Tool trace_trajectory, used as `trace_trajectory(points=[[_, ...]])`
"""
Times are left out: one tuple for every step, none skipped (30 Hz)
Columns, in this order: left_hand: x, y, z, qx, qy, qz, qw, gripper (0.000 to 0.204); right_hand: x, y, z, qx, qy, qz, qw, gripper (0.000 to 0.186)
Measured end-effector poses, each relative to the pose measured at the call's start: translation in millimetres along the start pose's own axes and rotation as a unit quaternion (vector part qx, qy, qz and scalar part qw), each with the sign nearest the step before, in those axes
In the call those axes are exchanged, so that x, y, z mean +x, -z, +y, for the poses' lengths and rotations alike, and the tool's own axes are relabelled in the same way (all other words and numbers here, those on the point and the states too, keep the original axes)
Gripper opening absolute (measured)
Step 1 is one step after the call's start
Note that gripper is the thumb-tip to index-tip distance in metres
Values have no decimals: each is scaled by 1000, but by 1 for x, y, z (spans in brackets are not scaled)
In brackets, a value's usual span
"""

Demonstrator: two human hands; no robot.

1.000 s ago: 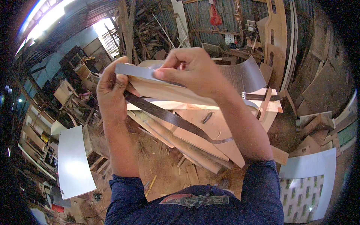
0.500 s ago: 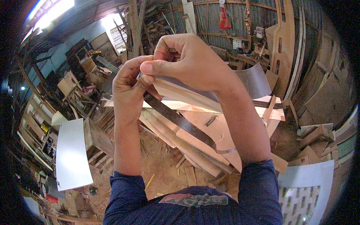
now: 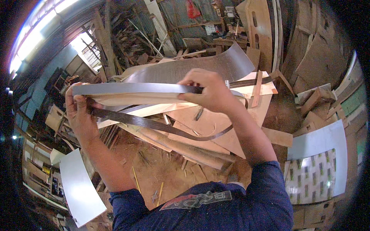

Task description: The person applies glue to the edge of a large wooden panel and then carefully attaches a flexible veneer strip by hand, pressing it along the length of the edge.

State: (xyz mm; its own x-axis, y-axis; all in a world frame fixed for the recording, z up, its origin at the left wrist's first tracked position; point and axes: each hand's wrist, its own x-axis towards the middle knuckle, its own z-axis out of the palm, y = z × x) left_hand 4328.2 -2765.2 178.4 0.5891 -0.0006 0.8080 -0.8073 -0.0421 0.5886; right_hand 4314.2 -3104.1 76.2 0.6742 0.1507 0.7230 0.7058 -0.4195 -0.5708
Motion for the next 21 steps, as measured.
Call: trace_trajectory(points=[[2, 8, -2, 8, 4, 1, 1000, 42, -10, 7, 10, 9, -34, 19, 999, 26], [3, 15, -4, 16, 9, 3, 1000, 42, -16, 15, 15, 9, -40, 21, 999, 26], [4, 17, -12, 47, 14, 31, 998, 43, -20, 24, 21, 6, -68, 24, 997, 26], [7, 21, -14, 45, 17, 23, 999, 43, -24, 33, 27, 8, -95, 27, 995, 25], [10, 27, -16, 45, 20, 21, 999, 44, -27, 41, 38, -22, -89, 20, 996, 29], [15, 33, -20, 43, 22, 20, 999, 45, -29, 47, 46, -25, -95, 26, 995, 29], [20, 42, -19, 14, 21, 8, 1000, 45, -28, 52, 51, -12, -105, 11, 994, 30], [23, 46, -19, 15, 21, 4, 1000, 45, -27, 56, 55, 1, -114, -4, 993, 31], [26, 49, -20, 30, 21, 24, 999, 45, -24, 61, 56, 4, -128, -25, 991, 32], [28, 56, -20, 49, 20, 47, 998, 45, -20, 65, 55, 8, -128, -25, 991, 32], [30, 74, -24, 51, 48, 48, 996, 47, -15, 69, 53, 12, -131, -62, 989, 31], [33, 73, -29, 50, 49, 46, 996, 47, -12, 74, 53, 12, -137, -100, 986, 31], [35, 72, -33, 51, 43, 59, 996, 49, -9, 81, 57, 13, -138, -99, 985, 31], [37, 71, -36, 52, 36, 71, 995, 51, -8, 89, 63, 36, -158, -101, 982, 29], [38, 72, -36, 55, 37, 73, 995, 51, -7, 93, 67, 60, -177, -106, 977, 28], [38, 74, -36, 43, 44, 90, 994, 53, -7, 93, 71, 62, -177, -108, 976, 28], [39, 75, -36, 31, 50, 107, 993, 54, -8, 91, 76, 41, -141, -85, 985, 29], [39, 77, -37, 33, 53, 105, 992, 54, -11, 90, 80, 20, -107, -61, 992, 31], [38, 81, -38, 32, 61, 97, 993, 54, -9, 88, 81, -14, -91, -59, 994, 27], [38, 83, -39, 31, 69, 89, 993, 54, -8, 85, 86, -13, -94, -60, 994, 27], [40, 85, -39, 32, 69, 88, 993, 54, -6, 82, 91, -22, -78, -43, 996, 27]])
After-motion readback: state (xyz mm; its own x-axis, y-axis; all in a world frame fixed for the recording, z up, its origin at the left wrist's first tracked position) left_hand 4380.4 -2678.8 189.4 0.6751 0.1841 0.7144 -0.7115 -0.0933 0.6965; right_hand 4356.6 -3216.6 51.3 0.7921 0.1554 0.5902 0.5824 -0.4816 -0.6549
